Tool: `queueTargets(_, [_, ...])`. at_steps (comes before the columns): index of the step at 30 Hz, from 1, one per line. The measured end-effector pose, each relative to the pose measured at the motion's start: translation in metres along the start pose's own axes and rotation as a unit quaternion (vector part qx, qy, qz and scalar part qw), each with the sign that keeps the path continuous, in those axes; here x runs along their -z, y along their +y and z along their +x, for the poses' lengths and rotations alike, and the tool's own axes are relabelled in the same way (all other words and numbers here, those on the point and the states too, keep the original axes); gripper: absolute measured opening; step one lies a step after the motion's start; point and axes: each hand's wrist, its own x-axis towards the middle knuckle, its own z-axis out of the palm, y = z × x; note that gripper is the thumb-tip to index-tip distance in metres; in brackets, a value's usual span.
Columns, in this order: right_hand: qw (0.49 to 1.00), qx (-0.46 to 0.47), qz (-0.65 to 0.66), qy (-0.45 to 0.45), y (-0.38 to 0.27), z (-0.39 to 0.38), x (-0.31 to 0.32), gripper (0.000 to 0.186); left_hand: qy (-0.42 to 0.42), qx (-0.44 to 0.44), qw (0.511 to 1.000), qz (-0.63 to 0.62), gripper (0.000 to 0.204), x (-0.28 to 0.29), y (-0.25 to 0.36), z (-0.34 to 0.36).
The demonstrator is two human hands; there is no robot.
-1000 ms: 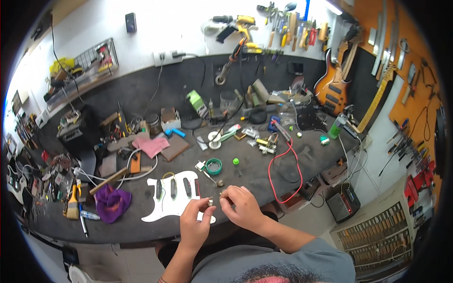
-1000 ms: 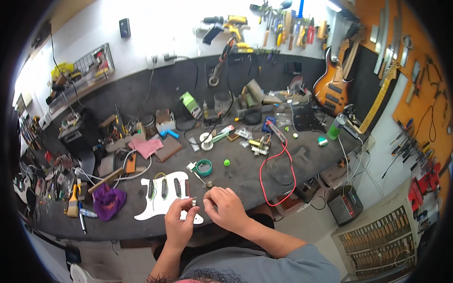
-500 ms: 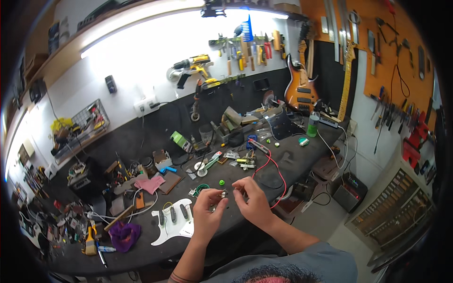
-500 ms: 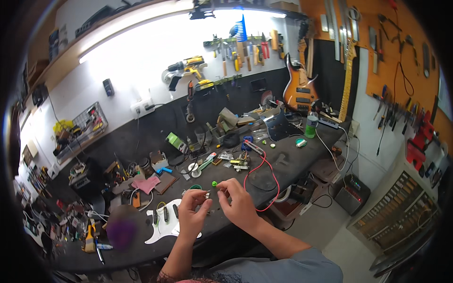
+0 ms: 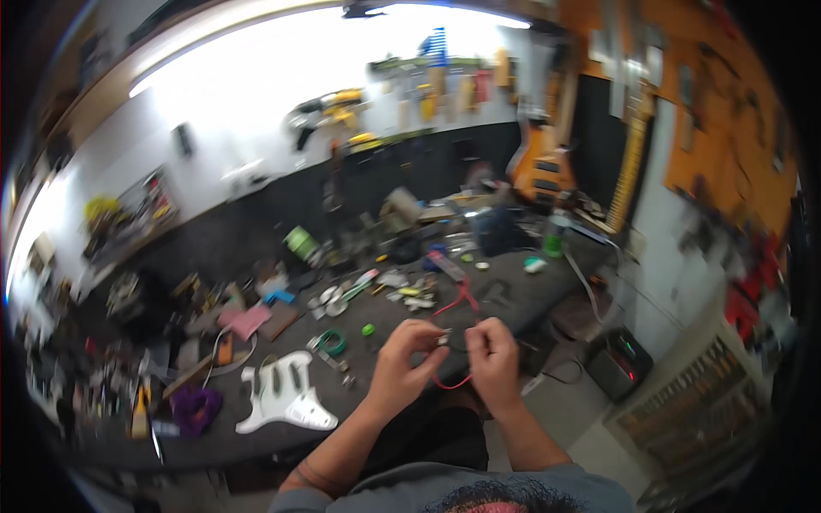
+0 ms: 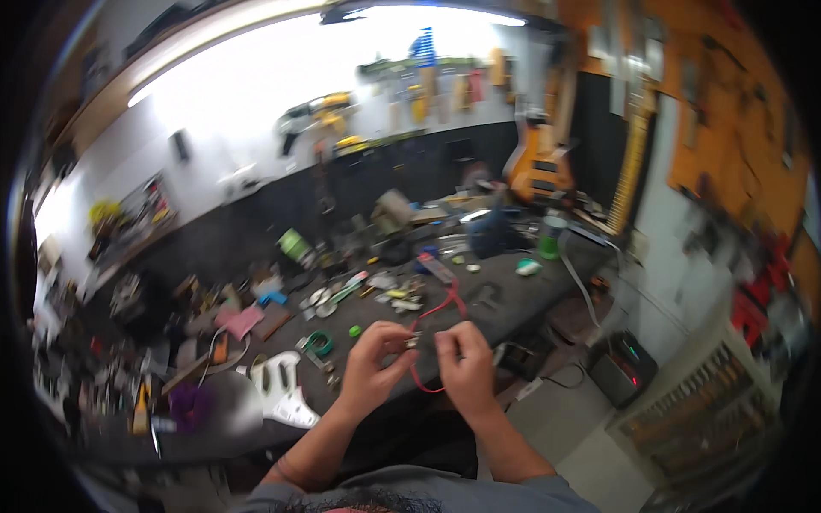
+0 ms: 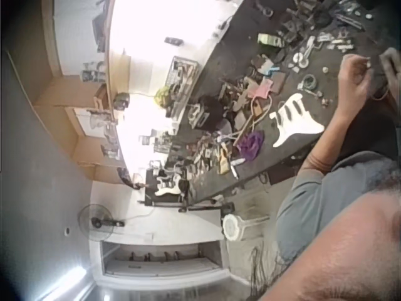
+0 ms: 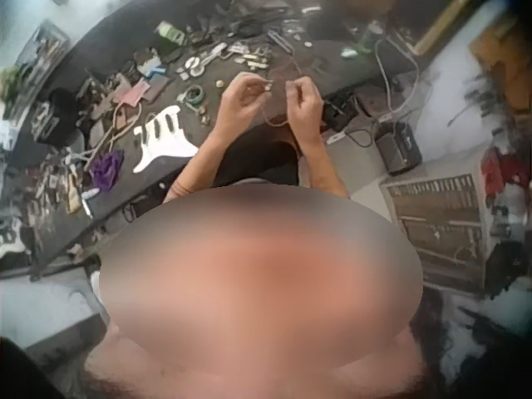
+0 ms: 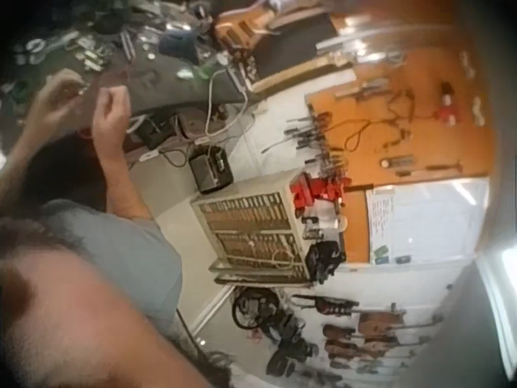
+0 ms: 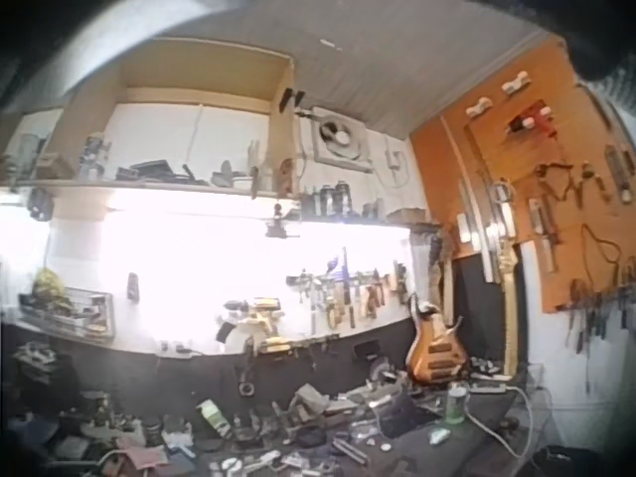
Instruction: The person desolders electronic components using a soldering iron, retrieves wire spools and hardware, cuts and strips a wire using pliers, and fits electronic components onto a guitar pickguard.
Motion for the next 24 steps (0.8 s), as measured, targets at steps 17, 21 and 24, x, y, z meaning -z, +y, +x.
queueTargets(17, [0.936,0.032,0.125,-0.328,-0.051,-0.047,-0.152,0.021,0.315,0.089,0.933,-0.149,0.028,0.137,0.039,-0.158])
queueTargets(21, [0.915,0.090,0.102,-0.380,-0.071,-0.066,-0.187,0.024,0.375,0.062,0.904,-0.195,0.025,0.166,0.044,-0.191])
queueTargets(24, [0.917,0.068,0.145,-0.366,-0.097,-0.087,-0.206,0.009,0.378,0.069,0.894,-0.231,0.023,0.177,0.043,-0.207])
